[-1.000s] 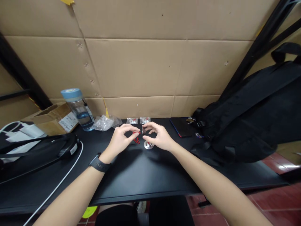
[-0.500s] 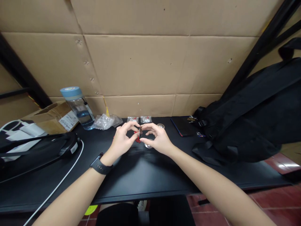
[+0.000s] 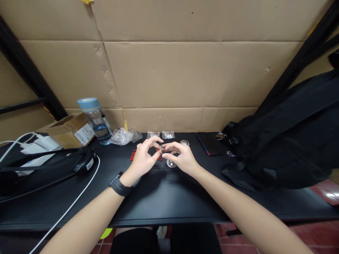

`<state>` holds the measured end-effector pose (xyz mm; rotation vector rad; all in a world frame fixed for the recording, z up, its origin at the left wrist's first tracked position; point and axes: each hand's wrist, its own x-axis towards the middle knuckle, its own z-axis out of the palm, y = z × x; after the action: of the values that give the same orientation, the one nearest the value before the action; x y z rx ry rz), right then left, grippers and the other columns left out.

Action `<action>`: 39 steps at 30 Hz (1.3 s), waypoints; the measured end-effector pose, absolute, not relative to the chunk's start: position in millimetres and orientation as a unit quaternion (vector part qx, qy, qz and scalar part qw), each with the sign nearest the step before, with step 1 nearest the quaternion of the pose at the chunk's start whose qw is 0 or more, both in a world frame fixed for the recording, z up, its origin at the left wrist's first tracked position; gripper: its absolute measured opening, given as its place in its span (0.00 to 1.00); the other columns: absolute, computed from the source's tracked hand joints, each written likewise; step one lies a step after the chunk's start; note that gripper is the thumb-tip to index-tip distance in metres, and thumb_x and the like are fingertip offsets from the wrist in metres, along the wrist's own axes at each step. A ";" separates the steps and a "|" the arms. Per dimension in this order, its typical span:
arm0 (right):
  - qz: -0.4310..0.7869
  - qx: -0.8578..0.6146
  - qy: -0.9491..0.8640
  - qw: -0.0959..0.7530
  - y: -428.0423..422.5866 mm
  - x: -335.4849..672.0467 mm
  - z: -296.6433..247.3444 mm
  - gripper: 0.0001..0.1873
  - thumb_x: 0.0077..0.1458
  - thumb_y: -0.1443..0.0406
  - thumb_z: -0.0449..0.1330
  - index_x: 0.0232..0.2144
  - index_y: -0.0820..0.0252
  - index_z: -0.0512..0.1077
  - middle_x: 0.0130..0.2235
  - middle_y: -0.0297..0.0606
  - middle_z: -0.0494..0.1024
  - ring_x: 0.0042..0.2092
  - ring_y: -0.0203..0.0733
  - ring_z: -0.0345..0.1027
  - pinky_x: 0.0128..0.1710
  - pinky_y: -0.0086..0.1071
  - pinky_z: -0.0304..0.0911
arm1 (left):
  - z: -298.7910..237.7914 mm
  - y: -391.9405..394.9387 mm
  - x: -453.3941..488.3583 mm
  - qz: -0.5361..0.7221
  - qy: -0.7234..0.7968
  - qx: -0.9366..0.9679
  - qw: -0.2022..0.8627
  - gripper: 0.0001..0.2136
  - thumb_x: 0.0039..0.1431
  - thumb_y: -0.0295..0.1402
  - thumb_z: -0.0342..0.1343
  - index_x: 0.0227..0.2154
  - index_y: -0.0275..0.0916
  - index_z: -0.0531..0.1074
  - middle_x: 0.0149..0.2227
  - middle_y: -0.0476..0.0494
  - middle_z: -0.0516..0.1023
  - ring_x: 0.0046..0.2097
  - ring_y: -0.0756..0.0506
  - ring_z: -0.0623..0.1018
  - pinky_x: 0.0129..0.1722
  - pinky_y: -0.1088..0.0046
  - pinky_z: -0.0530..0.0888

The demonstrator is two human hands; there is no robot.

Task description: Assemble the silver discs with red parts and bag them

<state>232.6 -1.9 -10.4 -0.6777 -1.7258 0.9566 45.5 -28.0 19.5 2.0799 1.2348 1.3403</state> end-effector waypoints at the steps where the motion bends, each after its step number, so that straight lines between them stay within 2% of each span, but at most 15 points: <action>1: 0.388 -0.281 -0.725 0.494 -1.2 233.7 -9.7 0.12 0.56 0.56 0.67 0.38 0.56 0.76 0.43 0.39 0.82 0.42 0.44 0.79 0.40 0.36 0.74 | 19.8 -28.3 45.7 0.479 0.442 0.736 0.184 0.13 0.58 0.28 0.60 0.46 0.44 0.70 0.34 0.50 0.81 0.44 0.43 0.82 0.47 0.65 0.73; 4: 0.347 -0.285 -0.757 0.476 0.0 237.1 -7.8 0.11 0.64 0.57 0.59 0.42 0.56 0.77 0.42 0.39 0.82 0.43 0.43 0.78 0.43 0.36 0.73 | 20.4 -28.0 46.2 0.494 0.437 0.729 0.182 0.14 0.57 0.29 0.61 0.46 0.43 0.68 0.32 0.52 0.81 0.39 0.45 0.82 0.45 0.68 0.72; 10: 0.265 -0.280 -0.797 0.464 -3.7 238.1 -3.0 0.09 0.66 0.60 0.55 0.39 0.56 0.74 0.41 0.40 0.79 0.42 0.43 0.74 0.38 0.34 0.71 | 20.1 -27.4 46.0 0.489 0.444 0.729 0.182 0.13 0.57 0.32 0.63 0.42 0.43 0.67 0.33 0.52 0.80 0.37 0.45 0.82 0.47 0.66 0.72; 14: 0.235 -0.276 -0.807 0.466 -4.4 237.8 0.3 0.08 0.66 0.61 0.54 0.36 0.56 0.72 0.45 0.42 0.75 0.45 0.43 0.71 0.38 0.34 0.70 | 18.9 -27.1 45.6 0.458 0.468 0.740 0.151 0.12 0.58 0.33 0.62 0.43 0.43 0.67 0.35 0.49 0.80 0.42 0.42 0.82 0.49 0.62 0.71; 18: 0.220 -0.296 -0.806 0.462 -0.1 241.0 -0.5 0.07 0.65 0.63 0.55 0.34 0.56 0.71 0.46 0.43 0.73 0.46 0.42 0.70 0.39 0.34 0.68 | 17.4 -24.9 42.3 0.469 0.472 0.739 0.102 0.07 0.65 0.34 0.54 0.45 0.42 0.69 0.43 0.45 0.79 0.49 0.42 0.78 0.51 0.63 0.71; 20: 0.193 -0.296 -0.817 0.455 1.8 242.8 -1.5 0.06 0.64 0.65 0.55 0.34 0.57 0.71 0.48 0.44 0.72 0.48 0.44 0.69 0.43 0.36 0.68 | 16.6 -24.5 40.8 0.462 0.452 0.754 0.117 0.10 0.67 0.36 0.53 0.49 0.43 0.68 0.49 0.43 0.78 0.53 0.43 0.77 0.55 0.63 0.69; 22: 0.171 -0.293 -0.825 0.451 3.0 244.0 -1.9 0.05 0.64 0.65 0.55 0.35 0.57 0.71 0.50 0.46 0.70 0.53 0.46 0.67 0.49 0.39 0.67 | 14.8 -24.8 40.7 0.421 0.435 0.785 0.131 0.17 0.65 0.38 0.56 0.55 0.44 0.66 0.54 0.42 0.76 0.57 0.42 0.74 0.58 0.61 0.67; 24: 0.160 -0.294 -0.824 0.458 4.2 245.1 -1.7 0.05 0.64 0.66 0.55 0.35 0.57 0.71 0.52 0.46 0.69 0.56 0.47 0.66 0.53 0.42 0.65 | 11.8 -24.8 41.6 0.368 0.437 0.810 0.133 0.23 0.62 0.40 0.59 0.58 0.46 0.63 0.55 0.42 0.77 0.60 0.40 0.72 0.60 0.58 0.64; 27: 0.148 -0.304 -0.819 0.464 9.2 248.4 -2.4 0.05 0.63 0.67 0.55 0.35 0.57 0.70 0.53 0.46 0.68 0.57 0.48 0.65 0.56 0.44 0.63 | 6.2 -21.3 41.5 0.332 0.444 0.821 0.139 0.24 0.61 0.40 0.60 0.59 0.46 0.62 0.54 0.42 0.78 0.59 0.39 0.73 0.60 0.56 0.64; 30: 0.130 -0.335 -0.826 0.435 19.8 254.8 -7.5 0.05 0.62 0.67 0.56 0.34 0.56 0.71 0.52 0.45 0.70 0.56 0.49 0.64 0.57 0.46 0.61 | 1.4 -14.0 36.0 0.325 0.464 0.815 0.119 0.27 0.58 0.35 0.60 0.60 0.45 0.62 0.59 0.40 0.73 0.60 0.38 0.71 0.59 0.55 0.64; 32: 0.115 -0.368 -0.831 0.401 28.7 259.6 -13.5 0.05 0.62 0.66 0.57 0.33 0.56 0.71 0.51 0.44 0.71 0.55 0.50 0.65 0.57 0.47 0.61 | -1.5 -8.8 30.1 0.300 0.487 0.816 0.087 0.25 0.57 0.29 0.57 0.58 0.46 0.63 0.60 0.40 0.72 0.61 0.37 0.70 0.58 0.54 0.64; 35: 0.107 -0.405 -0.831 0.366 40.8 264.6 -22.8 0.06 0.61 0.67 0.57 0.31 0.57 0.72 0.50 0.44 0.73 0.52 0.49 0.65 0.56 0.46 0.61 | -7.1 -2.8 22.9 0.253 0.491 0.832 0.057 0.20 0.58 0.23 0.51 0.51 0.49 0.71 0.56 0.45 0.76 0.59 0.38 0.71 0.55 0.55 0.64; 39: 0.110 -0.415 -0.834 0.346 51.9 269.2 -27.7 0.07 0.60 0.67 0.58 0.29 0.58 0.73 0.47 0.43 0.74 0.49 0.47 0.67 0.54 0.43 0.62 | -16.0 2.3 21.3 0.228 0.461 0.855 0.063 0.13 0.63 0.28 0.52 0.46 0.51 0.75 0.51 0.48 0.79 0.57 0.40 0.73 0.53 0.59 0.63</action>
<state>269.2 51.9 -27.7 -1.0763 -2.1649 0.2861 21.3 2.3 -16.0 2.5831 1.3941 0.6888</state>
